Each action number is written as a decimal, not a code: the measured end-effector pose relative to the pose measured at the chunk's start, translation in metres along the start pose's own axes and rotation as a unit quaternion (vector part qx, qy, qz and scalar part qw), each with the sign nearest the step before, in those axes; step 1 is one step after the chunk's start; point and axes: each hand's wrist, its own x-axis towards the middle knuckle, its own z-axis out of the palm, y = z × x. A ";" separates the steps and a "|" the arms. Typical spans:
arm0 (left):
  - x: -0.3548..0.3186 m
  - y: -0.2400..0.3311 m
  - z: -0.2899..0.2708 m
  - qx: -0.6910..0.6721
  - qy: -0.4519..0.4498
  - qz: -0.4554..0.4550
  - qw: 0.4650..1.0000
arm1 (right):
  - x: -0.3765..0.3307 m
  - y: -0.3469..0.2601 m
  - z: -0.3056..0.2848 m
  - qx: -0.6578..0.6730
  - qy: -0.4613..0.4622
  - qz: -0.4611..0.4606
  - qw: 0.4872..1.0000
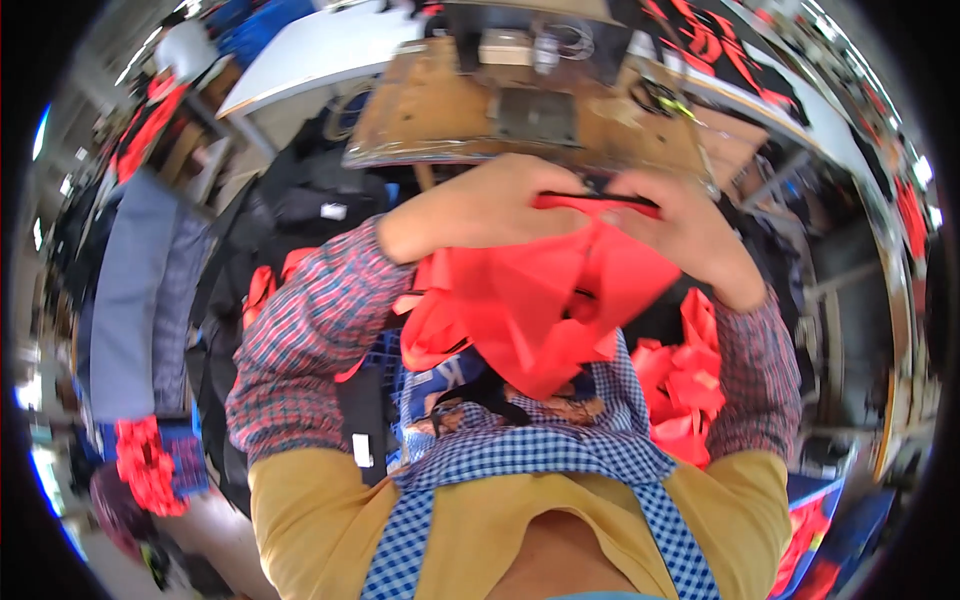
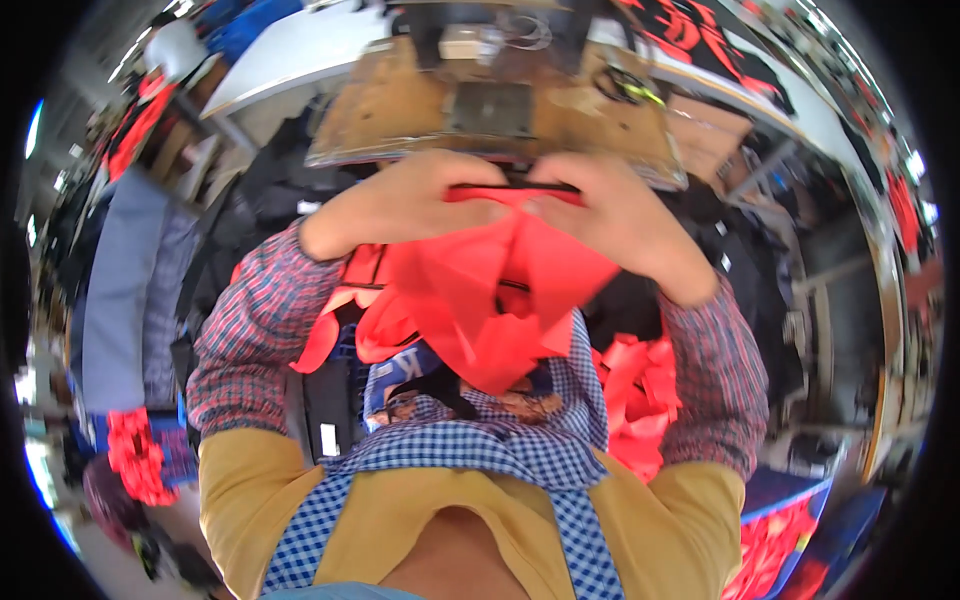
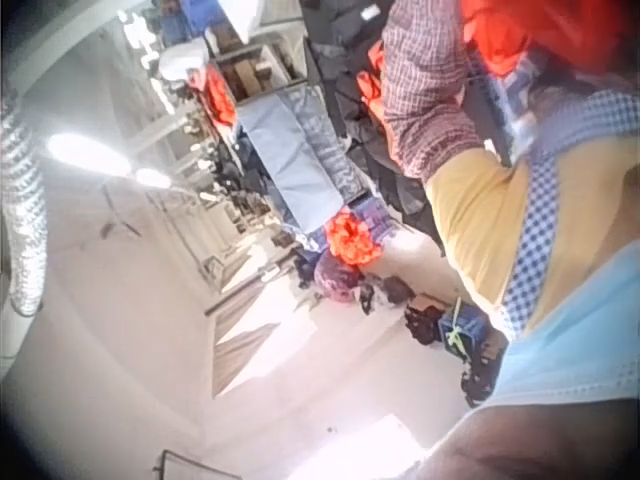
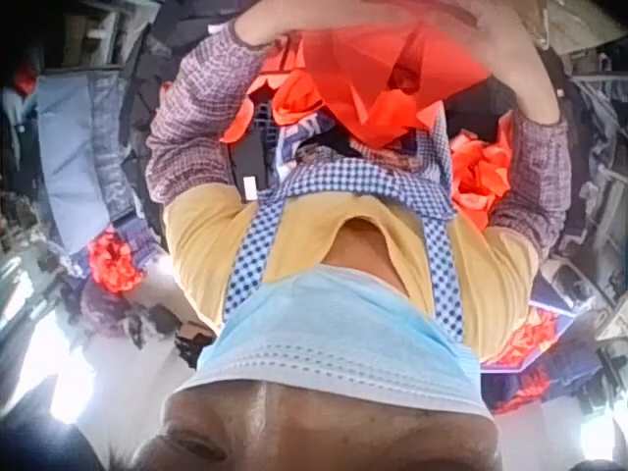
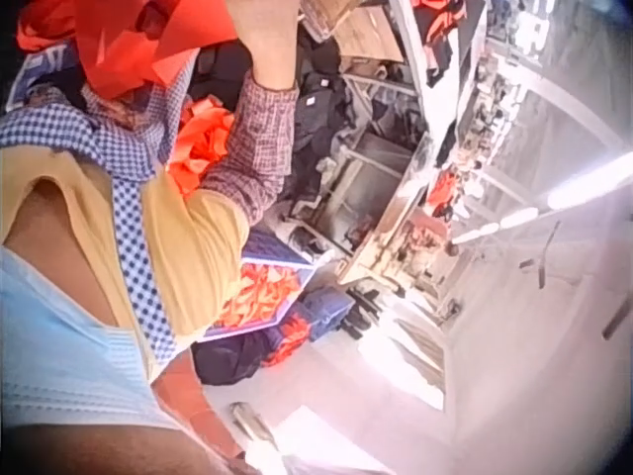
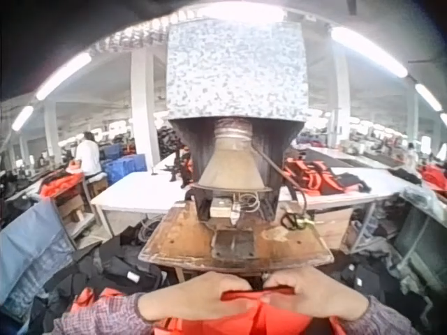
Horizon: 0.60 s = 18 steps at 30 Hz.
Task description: Assembling and inspecting red fabric components with black straps at a manufacturing workstation.
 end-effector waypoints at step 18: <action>0.048 -0.087 -0.051 -0.308 0.024 -0.264 0.914 | 0.082 0.093 0.037 0.276 0.017 0.130 0.952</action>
